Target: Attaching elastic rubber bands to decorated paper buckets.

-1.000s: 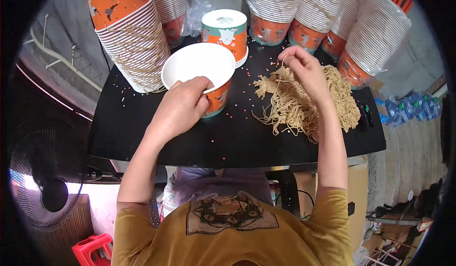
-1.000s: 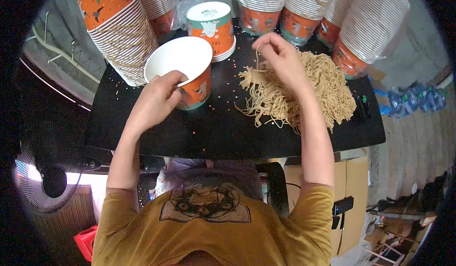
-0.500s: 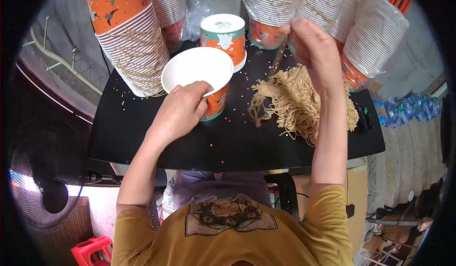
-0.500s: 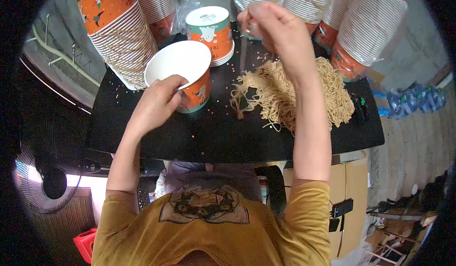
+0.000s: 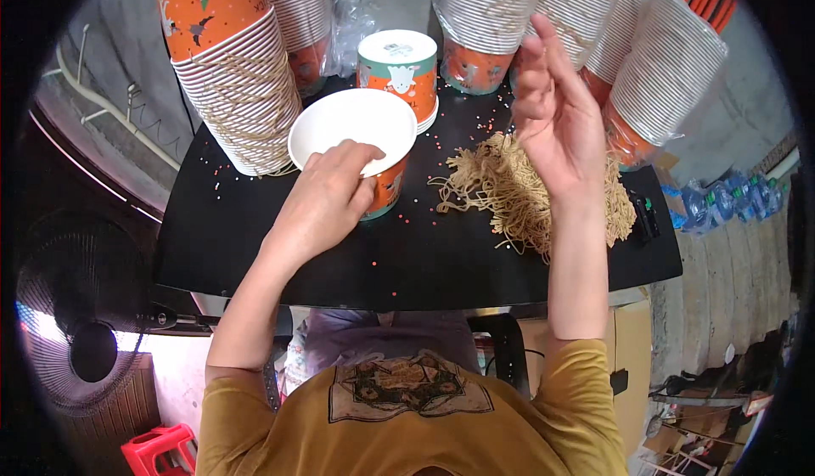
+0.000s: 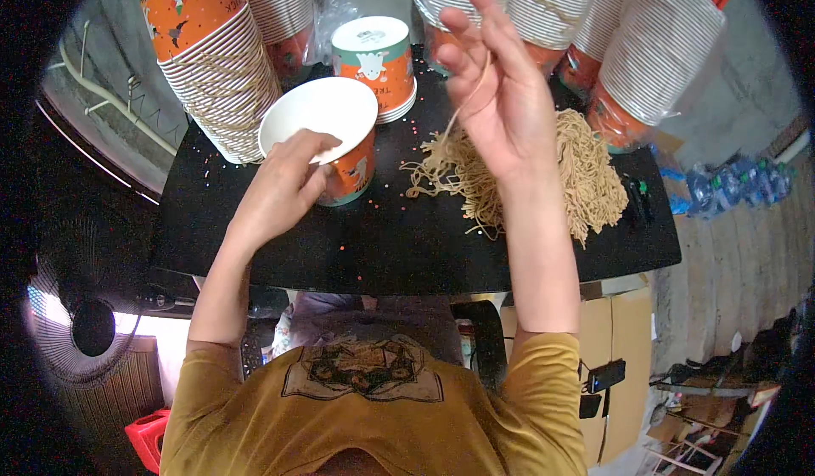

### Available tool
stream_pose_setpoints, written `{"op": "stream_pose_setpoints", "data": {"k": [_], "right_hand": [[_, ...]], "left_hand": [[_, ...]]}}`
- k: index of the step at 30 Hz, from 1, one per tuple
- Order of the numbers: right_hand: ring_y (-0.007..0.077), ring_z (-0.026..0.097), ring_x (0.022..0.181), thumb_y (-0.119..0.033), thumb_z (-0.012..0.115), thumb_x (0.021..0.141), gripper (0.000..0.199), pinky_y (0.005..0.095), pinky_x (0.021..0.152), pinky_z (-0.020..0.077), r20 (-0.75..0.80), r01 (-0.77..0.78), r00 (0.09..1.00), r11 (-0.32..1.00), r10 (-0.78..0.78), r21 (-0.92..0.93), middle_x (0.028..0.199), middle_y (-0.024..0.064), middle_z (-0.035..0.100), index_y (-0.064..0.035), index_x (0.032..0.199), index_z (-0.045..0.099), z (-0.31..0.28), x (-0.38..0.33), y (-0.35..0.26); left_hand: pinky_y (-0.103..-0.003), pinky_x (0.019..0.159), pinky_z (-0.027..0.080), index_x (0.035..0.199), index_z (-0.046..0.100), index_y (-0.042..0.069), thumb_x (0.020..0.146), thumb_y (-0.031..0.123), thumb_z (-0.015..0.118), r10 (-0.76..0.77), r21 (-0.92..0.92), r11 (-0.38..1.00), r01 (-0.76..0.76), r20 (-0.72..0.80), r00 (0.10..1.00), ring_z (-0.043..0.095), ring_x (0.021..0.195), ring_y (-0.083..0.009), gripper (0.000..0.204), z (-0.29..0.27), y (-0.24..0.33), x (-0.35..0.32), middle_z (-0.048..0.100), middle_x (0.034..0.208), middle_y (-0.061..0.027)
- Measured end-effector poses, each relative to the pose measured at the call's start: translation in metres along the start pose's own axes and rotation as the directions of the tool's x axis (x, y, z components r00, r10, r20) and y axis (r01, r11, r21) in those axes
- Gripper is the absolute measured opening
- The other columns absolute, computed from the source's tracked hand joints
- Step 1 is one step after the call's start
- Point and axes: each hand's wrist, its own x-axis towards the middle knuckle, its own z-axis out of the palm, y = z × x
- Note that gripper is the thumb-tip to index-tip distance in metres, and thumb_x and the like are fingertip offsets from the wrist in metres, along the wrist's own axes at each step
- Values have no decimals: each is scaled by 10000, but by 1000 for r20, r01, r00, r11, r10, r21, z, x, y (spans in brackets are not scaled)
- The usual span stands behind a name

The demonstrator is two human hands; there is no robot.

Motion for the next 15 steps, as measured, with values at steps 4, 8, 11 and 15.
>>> {"op": "stream_pose_setpoints", "data": {"k": [4,8,11,15], "right_hand": [[260,643,1045,-114,387,1018,338,297,824,584,-112,-4,993,989,21,145,1261,179,572,-7,1337,416,7,-9,21],[265,595,1119,-99,403,1004,299,335,925,525,-160,4,987,985,23,171,1279,182,548,6,1283,424,16,-15,47],[251,580,1135,-128,414,1007,311,340,945,505,-267,26,963,1000,-27,-9,1286,177,534,8,1286,409,26,-21,55],[251,599,1108,-167,417,1015,318,347,935,502,-367,-43,930,984,-24,-173,1245,173,564,11,1278,429,12,-36,54]], "left_hand": [[-337,819,487,1178,534,4,911,89,571,-156,-451,887,96,-97,983,611,912,-226,282,-6,34,8,616,1053,-131],[-270,821,499,1234,527,23,1009,203,495,-220,-853,459,248,161,962,579,1004,-119,290,15,62,20,625,1101,-81],[-260,714,492,1136,578,20,1020,241,478,-122,-844,317,433,416,901,598,833,-108,269,26,57,20,640,922,-50],[-243,570,453,996,628,20,1024,260,472,-160,-696,479,535,531,832,561,616,-98,287,29,59,6,612,738,-8]]}}
